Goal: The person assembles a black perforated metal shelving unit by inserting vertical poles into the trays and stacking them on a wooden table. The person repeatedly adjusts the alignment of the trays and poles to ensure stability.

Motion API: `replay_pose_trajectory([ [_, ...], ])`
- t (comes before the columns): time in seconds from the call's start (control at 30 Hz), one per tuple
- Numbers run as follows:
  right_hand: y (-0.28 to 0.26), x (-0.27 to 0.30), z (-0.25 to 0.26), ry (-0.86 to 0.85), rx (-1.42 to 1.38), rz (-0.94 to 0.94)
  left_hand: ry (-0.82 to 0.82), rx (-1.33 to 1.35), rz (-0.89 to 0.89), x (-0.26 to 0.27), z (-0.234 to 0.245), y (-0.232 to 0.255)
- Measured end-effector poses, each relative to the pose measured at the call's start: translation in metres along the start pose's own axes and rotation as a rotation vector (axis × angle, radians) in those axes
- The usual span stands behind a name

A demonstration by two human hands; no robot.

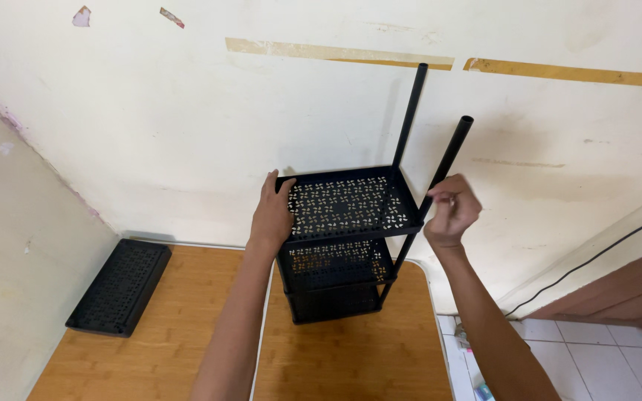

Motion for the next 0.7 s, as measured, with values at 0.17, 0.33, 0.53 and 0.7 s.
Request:
replay_pose_trajectory([
  [0.17,0.058,-0.011,0.016,0.166,-0.122,-0.535,-0.050,-0.055,0.195,-0.001,-0.001,0.014],
  [0.33,0.096,-0.011,0.001,-0.310,-0.050,-0.695,-0.061,0.035,0.249,-0.001,-0.012,0.004],
  [0.53,0.099,-0.005,-0.017,-0.616,-0.030,-0.870,0.071,0.088,0.061,0.003,-0.014,-0.011],
  [0.7,0.076,-0.001,-0.030,-0.519,-0.266,-0.885,0.025,0.142,0.138,0.013,0.009,-0.009],
])
Point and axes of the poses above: each hand's wrist, its own x-axis away from the middle knuckle, its own z-axis out of the back of the hand, y = z × x, the point moved 2 cm from there along -x, towards the middle knuckle
